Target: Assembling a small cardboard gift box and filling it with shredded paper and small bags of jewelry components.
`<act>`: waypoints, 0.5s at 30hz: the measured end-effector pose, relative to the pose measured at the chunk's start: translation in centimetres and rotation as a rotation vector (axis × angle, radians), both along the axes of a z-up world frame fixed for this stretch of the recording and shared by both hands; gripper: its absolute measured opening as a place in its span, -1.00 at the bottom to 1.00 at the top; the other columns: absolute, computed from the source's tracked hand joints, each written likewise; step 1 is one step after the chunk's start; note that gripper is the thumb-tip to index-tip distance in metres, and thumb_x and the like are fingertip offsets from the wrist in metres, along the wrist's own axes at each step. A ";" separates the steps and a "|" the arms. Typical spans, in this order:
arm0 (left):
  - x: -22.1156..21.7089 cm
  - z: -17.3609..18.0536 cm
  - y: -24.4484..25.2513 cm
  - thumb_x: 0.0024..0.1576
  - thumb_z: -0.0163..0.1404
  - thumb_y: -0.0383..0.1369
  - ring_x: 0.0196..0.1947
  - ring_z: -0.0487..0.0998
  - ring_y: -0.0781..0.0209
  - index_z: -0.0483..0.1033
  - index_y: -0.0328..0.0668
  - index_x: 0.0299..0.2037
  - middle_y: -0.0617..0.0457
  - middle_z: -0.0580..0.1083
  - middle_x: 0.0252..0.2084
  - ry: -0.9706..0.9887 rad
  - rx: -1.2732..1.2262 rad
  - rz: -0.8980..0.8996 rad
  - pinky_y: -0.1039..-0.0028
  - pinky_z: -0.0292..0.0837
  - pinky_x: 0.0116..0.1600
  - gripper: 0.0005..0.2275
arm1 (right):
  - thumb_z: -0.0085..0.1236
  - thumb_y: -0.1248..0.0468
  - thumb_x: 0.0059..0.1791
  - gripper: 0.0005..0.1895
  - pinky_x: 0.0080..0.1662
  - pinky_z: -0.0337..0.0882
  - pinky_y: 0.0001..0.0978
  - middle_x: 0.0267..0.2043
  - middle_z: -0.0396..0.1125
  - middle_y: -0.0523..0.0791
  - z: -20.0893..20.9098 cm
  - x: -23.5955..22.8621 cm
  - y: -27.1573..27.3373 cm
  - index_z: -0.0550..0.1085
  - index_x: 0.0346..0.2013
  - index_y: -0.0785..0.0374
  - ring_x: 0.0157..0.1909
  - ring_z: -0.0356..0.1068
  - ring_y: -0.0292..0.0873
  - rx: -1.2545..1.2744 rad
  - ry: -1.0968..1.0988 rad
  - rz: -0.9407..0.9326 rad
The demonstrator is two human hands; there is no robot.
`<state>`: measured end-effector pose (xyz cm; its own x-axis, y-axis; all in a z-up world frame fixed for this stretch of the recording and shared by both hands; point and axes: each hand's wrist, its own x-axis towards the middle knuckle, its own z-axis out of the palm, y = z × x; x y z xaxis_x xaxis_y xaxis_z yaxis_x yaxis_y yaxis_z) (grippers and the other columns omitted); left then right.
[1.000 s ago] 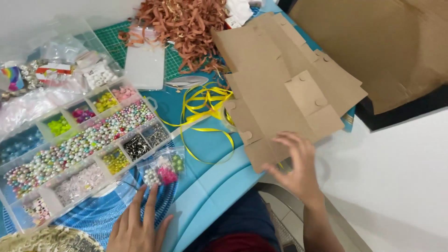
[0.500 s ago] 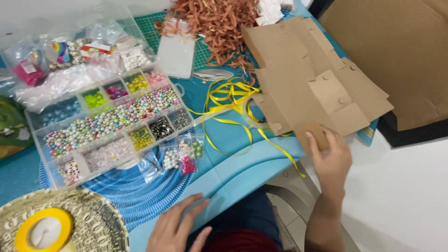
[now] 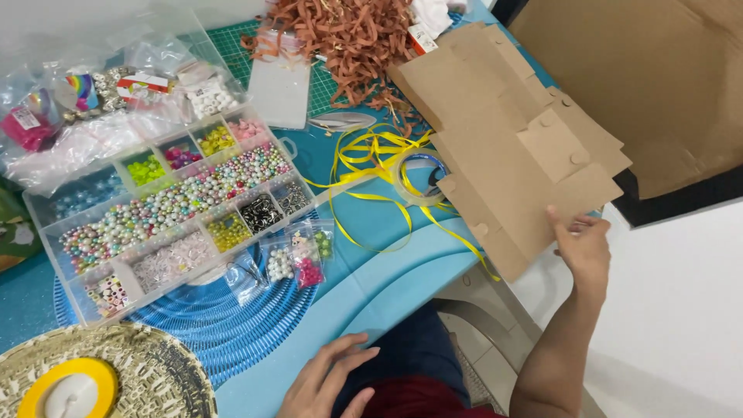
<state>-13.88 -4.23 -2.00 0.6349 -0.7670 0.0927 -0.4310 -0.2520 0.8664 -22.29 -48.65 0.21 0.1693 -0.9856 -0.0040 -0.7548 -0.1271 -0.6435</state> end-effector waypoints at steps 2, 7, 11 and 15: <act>0.0 -0.1 -0.2 0.21 0.05 -0.17 0.15 0.59 0.25 0.55 0.20 0.19 0.23 0.45 0.28 -0.005 -0.004 0.019 0.27 0.47 0.15 -0.67 | 0.30 -0.25 -0.15 -0.10 -0.13 0.55 -0.19 0.09 0.28 0.01 -1.7 -0.2 -1.1 0.16 0.18 0.28 0.05 0.40 -0.06 0.128 -0.049 0.050; 0.3 -0.3 -0.4 0.27 -0.04 -0.14 0.26 0.47 0.14 0.50 0.16 0.25 0.18 0.37 0.33 0.042 0.030 -0.039 0.12 0.45 0.16 -0.65 | 0.48 0.10 -0.02 -0.04 0.04 0.53 -0.31 0.05 0.19 -0.04 -7.5 -3.8 -7.0 0.02 0.44 0.23 0.04 0.47 -0.15 -0.191 -0.587 0.098; 0.3 0.5 -0.2 0.31 -0.11 -0.15 0.31 0.40 0.09 0.47 0.06 0.25 0.11 0.37 0.32 0.048 -0.013 -0.059 0.09 0.33 0.23 -0.66 | 0.23 0.22 0.15 -0.78 -0.04 0.42 -0.49 -0.03 0.44 -0.19 -6.9 -5.3 -8.6 0.52 0.09 0.15 -0.05 0.37 -0.37 -0.235 -0.573 0.252; 0.6 1.1 -0.2 0.35 -0.15 -0.16 0.27 0.39 -0.02 0.47 -0.02 0.21 -0.01 0.39 0.27 -0.030 -0.127 -0.044 0.05 0.27 0.22 -0.69 | 0.04 0.50 0.30 -0.82 0.23 0.43 -0.13 0.22 0.34 0.05 -4.9 -5.3 -9.9 0.39 0.21 0.41 0.21 0.33 -0.04 -0.537 -0.754 0.368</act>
<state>-13.27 -4.42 -0.87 0.5966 -0.7747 0.2095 -0.4652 -0.1212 0.8769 -27.56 -58.56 -4.69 0.2391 -0.7108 0.6615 -0.0277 -0.6860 -0.7271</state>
